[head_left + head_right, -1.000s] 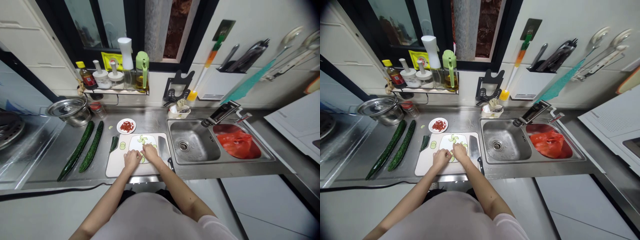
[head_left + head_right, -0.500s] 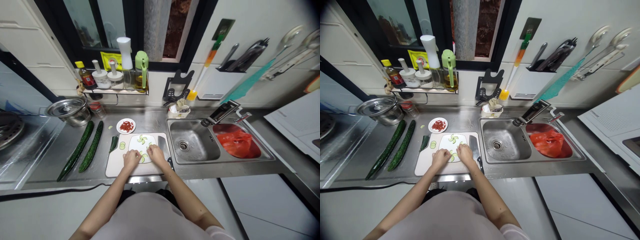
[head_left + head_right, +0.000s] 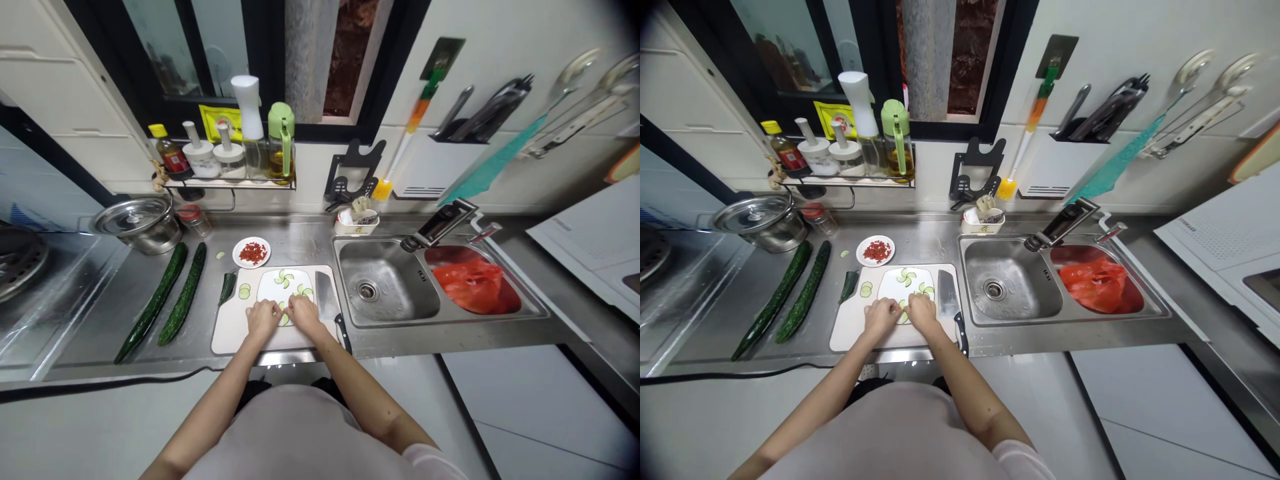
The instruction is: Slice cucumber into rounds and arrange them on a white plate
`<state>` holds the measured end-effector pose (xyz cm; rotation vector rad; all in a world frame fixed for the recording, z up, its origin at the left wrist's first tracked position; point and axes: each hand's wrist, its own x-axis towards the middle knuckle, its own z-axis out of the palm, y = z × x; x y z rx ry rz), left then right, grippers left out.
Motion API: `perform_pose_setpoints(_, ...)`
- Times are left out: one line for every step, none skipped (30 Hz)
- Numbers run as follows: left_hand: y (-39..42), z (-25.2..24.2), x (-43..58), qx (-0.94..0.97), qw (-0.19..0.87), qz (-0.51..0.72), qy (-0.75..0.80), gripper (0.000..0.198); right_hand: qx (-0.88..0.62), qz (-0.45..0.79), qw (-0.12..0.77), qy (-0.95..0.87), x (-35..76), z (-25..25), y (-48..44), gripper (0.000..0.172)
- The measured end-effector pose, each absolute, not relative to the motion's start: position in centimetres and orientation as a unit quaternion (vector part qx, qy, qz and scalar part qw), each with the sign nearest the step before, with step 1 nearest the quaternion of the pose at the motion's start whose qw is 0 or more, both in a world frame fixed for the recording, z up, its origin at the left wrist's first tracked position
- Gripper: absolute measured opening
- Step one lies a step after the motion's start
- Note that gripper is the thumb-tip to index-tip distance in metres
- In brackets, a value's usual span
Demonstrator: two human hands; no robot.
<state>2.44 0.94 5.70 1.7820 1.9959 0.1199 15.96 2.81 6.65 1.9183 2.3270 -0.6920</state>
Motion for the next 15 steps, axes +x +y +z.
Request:
perform_pose_setpoints(0.97, 5.73, 2.44, 0.648, 0.23, 0.042, 0.725, 0.019, 0.62, -0.224, 0.028, 0.752, 15.89, 6.68, 2.87, 0.016)
perform_pose_setpoints(1.0, 5.75, 2.43, 0.648, 0.231, 0.039, 0.725, 0.019, 0.62, -0.224, 0.032, 0.751, 15.86, 6.71, 2.92, 0.015)
perform_pose_setpoints(1.03, 5.77, 2.42, 0.648, 0.232, 0.036, 0.724, 0.019, 0.62, -0.224, 0.034, 0.751, 15.84, 6.72, 2.96, 0.015)
perform_pose_setpoints(1.05, 5.79, 2.41, 0.649, 0.233, 0.034, 0.724, 0.019, 0.62, -0.225, 0.035, 0.751, 15.84, 6.73, 2.99, 0.016)
perform_pose_setpoints(1.06, 5.8, 2.4, 0.649, 0.232, 0.032, 0.724, 0.019, 0.62, -0.225, 0.036, 0.751, 15.84, 6.73, 2.99, 0.016)
perform_pose_setpoints(1.07, 5.81, 2.4, 0.649, 0.231, 0.031, 0.724, 0.019, 0.62, -0.225, 0.036, 0.751, 15.85, 6.71, 2.97, 0.016)
perform_pose_setpoints(1.07, 5.8, 2.41, 0.65, 0.23, 0.031, 0.724, 0.019, 0.619, -0.226, 0.035, 0.751, 15.85, 6.68, 2.94, 0.016)
perform_pose_setpoints(1.05, 5.79, 2.42, 0.651, 0.227, 0.031, 0.723, 0.019, 0.618, -0.227, 0.033, 0.752, 15.87, 6.64, 2.88, 0.016)
perform_pose_setpoints(1.03, 5.77, 2.44, 0.652, 0.225, 0.032, 0.723, 0.02, 0.617, -0.228, 0.03, 0.753, 15.9, 6.59, 2.82, 0.016)
perform_pose_setpoints(0.99, 5.73, 2.46, 0.653, 0.223, 0.033, 0.723, 0.021, 0.615, -0.229, 0.026, 0.754, 15.96, 6.54, 2.75, 0.016)
perform_pose_setpoints(0.95, 5.7, 2.49, 0.654, 0.222, 0.035, 0.723, 0.021, 0.614, -0.229, 0.021, 0.755, 16.04, 6.5, 2.68, 0.017)
perform_pose_setpoints(0.91, 5.66, 2.51, 0.655, 0.222, 0.038, 0.722, 0.02, 0.613, -0.228, 0.014, 0.757, 16.15, 6.47, 2.62, 0.017)
perform_pose_setpoints(0.85, 5.63, 2.52, 0.656, 0.223, 0.042, 0.72, 0.018, 0.614, -0.225, 0.006, 0.757, 16.29, 6.46, 2.57, 0.018)
perform_pose_setpoints(0.8, 5.62, 2.53, 0.657, 0.225, 0.048, 0.718, 0.017, 0.615, -0.222, -0.002, 0.756, 16.45, 6.48, 2.53, 0.019)
perform_pose_setpoints(0.76, 5.62, 2.53, 0.658, 0.226, 0.054, 0.716, 0.016, 0.617, -0.22, -0.009, 0.755, 16.64, 6.52, 2.51, 0.02)
